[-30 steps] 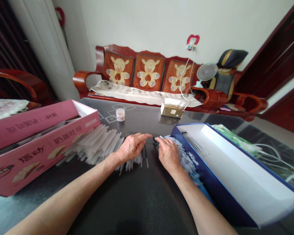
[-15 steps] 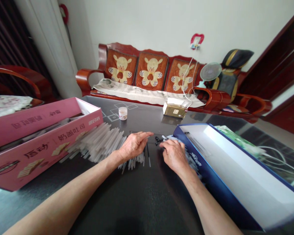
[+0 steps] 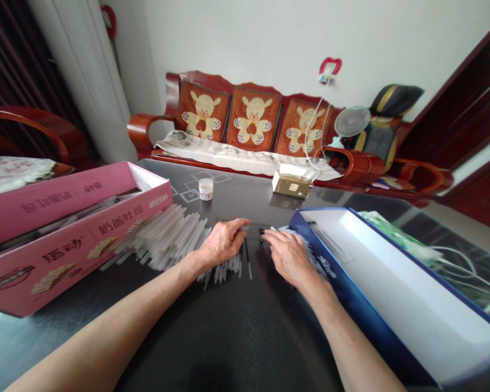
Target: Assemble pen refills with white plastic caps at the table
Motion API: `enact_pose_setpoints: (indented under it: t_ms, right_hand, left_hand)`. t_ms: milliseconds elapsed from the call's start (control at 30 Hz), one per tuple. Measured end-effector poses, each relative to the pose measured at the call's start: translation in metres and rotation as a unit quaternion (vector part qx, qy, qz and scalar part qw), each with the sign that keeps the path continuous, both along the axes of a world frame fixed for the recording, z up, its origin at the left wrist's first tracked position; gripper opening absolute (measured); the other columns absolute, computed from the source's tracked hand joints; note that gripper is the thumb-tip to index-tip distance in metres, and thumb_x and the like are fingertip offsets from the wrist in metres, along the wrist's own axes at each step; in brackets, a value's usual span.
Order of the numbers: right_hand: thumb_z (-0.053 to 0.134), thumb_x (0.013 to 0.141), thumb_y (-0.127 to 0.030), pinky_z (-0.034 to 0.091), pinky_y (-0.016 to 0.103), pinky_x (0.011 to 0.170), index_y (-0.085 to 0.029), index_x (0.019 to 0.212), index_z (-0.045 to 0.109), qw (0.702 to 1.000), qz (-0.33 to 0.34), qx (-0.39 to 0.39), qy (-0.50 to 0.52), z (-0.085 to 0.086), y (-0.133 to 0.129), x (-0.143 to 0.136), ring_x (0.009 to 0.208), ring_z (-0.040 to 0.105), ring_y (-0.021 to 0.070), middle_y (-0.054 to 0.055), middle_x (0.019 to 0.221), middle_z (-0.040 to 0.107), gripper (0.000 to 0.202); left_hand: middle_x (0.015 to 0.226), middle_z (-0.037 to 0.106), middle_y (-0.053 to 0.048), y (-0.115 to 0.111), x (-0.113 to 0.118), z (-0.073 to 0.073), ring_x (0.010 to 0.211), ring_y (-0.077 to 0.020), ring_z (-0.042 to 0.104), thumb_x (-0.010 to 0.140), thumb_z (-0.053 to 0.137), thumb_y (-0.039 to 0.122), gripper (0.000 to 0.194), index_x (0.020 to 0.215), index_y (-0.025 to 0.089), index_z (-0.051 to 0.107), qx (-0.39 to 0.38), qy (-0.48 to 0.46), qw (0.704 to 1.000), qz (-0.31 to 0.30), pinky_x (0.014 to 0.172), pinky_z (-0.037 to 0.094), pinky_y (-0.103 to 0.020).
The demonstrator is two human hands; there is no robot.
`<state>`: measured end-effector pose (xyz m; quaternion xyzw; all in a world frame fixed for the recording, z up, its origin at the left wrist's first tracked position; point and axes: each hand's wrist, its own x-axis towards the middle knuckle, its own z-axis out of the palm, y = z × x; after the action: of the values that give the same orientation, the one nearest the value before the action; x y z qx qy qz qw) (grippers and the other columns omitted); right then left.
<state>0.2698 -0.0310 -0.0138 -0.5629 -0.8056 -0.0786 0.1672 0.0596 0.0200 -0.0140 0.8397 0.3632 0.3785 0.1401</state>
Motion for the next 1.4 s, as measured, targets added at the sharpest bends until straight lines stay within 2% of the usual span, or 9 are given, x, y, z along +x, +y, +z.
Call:
enact_pose_setpoints:
  t_ms: [167, 333, 467, 733, 833, 900, 1067, 1167, 1400]
  right_hand:
    - [0.04, 0.082, -0.004, 0.026, 0.044, 0.097, -0.023, 0.12, 0.057, 1.0, 0.008, 0.006, -0.005, -0.017, 0.001, -0.007, 0.125, 0.042, 0.0253, 0.005, 0.125, 0.061, 0.046]
    - [0.041, 0.085, -0.01, 0.034, 0.034, 0.089, -0.019, 0.11, 0.062, 0.998, -0.028, 0.031, 0.053, -0.011, 0.006, 0.0, 0.103, 0.055, 0.0198, 0.007, 0.114, 0.065, 0.034]
    - [0.047, 0.088, -0.023, 0.034, 0.036, 0.082, -0.022, 0.104, 0.065, 0.997, -0.07, 0.039, 0.012, -0.012, 0.004, -0.003, 0.095, 0.055, 0.0229, 0.007, 0.104, 0.067, 0.025]
    - [0.051, 0.086, -0.02, 0.033, 0.038, 0.08, -0.024, 0.093, 0.068, 0.999, -0.043, 0.023, -0.016, -0.015, 0.001, -0.004, 0.093, 0.054, 0.0235, 0.005, 0.092, 0.068, 0.018]
    - [0.051, 0.085, -0.02, 0.037, 0.039, 0.081, -0.02, 0.088, 0.066, 0.996, -0.044, 0.045, 0.06, -0.015, 0.004, -0.007, 0.091, 0.058, 0.0237, 0.007, 0.09, 0.068, 0.015]
    - [0.05, 0.085, -0.021, 0.042, 0.036, 0.079, -0.019, 0.09, 0.064, 0.983, -0.04, 0.052, 0.172, -0.019, 0.007, -0.011, 0.086, 0.061, 0.0219, 0.008, 0.089, 0.069, 0.015]
    - [0.053, 0.084, -0.03, 0.051, 0.031, 0.074, -0.021, 0.094, 0.064, 0.9, -0.009, 0.009, 0.437, -0.028, 0.012, -0.023, 0.079, 0.066, 0.0185, 0.004, 0.089, 0.07, 0.017]
    - [0.054, 0.083, -0.029, 0.051, 0.032, 0.079, -0.022, 0.095, 0.065, 0.88, 0.013, -0.001, 0.476, -0.028, 0.012, -0.027, 0.085, 0.066, 0.0191, 0.004, 0.093, 0.071, 0.018]
    - [0.056, 0.081, -0.026, 0.052, 0.032, 0.08, -0.021, 0.096, 0.065, 0.877, 0.021, -0.002, 0.481, -0.025, 0.009, -0.03, 0.086, 0.066, 0.0184, 0.004, 0.093, 0.071, 0.018]
  left_hand:
    - [0.084, 0.07, -0.005, 0.002, 0.0, -0.002, 0.073, -0.0141, 0.066, 0.084, 0.046, 0.018, 0.031, 0.112, 0.016, 0.058, 0.012, 0.001, 1.0, -0.002, 0.073, 0.05, -0.024]
    - [0.082, 0.07, -0.004, 0.002, 0.0, -0.002, 0.073, -0.0143, 0.066, 0.084, 0.045, 0.018, 0.032, 0.113, 0.016, 0.057, 0.005, 0.005, 1.0, 0.003, 0.073, 0.049, -0.024]
    - [0.076, 0.069, -0.003, 0.0, 0.002, -0.001, 0.07, -0.0143, 0.065, 0.084, 0.046, 0.019, 0.029, 0.111, 0.015, 0.057, -0.015, 0.022, 1.0, 0.003, 0.068, 0.048, -0.023]
    - [0.085, 0.071, -0.004, 0.0, 0.003, -0.005, 0.078, -0.0149, 0.067, 0.085, 0.047, 0.021, 0.023, 0.103, 0.016, 0.062, -0.003, 0.035, 0.999, -0.028, 0.072, 0.049, -0.022]
    - [0.094, 0.071, -0.004, 0.001, 0.003, -0.007, 0.086, -0.0155, 0.067, 0.087, 0.046, 0.022, 0.025, 0.106, 0.018, 0.062, 0.0, 0.039, 0.998, -0.045, 0.078, 0.049, -0.023]
    - [0.099, 0.071, -0.003, 0.001, 0.004, -0.009, 0.09, -0.0155, 0.066, 0.087, 0.046, 0.023, 0.026, 0.107, 0.019, 0.061, 0.003, 0.046, 0.998, -0.049, 0.081, 0.049, -0.023]
    - [0.1, 0.071, -0.004, 0.0, 0.005, -0.008, 0.09, -0.0157, 0.066, 0.087, 0.045, 0.024, 0.027, 0.108, 0.019, 0.062, -0.003, 0.061, 0.997, -0.055, 0.08, 0.049, -0.023]
    - [0.098, 0.07, -0.005, -0.002, 0.005, -0.006, 0.089, -0.0164, 0.066, 0.087, 0.045, 0.022, 0.027, 0.108, 0.019, 0.062, 0.0, 0.058, 0.996, -0.068, 0.079, 0.049, -0.024]
    - [0.095, 0.07, -0.005, -0.003, 0.005, -0.004, 0.086, -0.0162, 0.066, 0.087, 0.045, 0.022, 0.027, 0.107, 0.017, 0.062, -0.007, 0.058, 0.996, -0.074, 0.077, 0.049, -0.024]
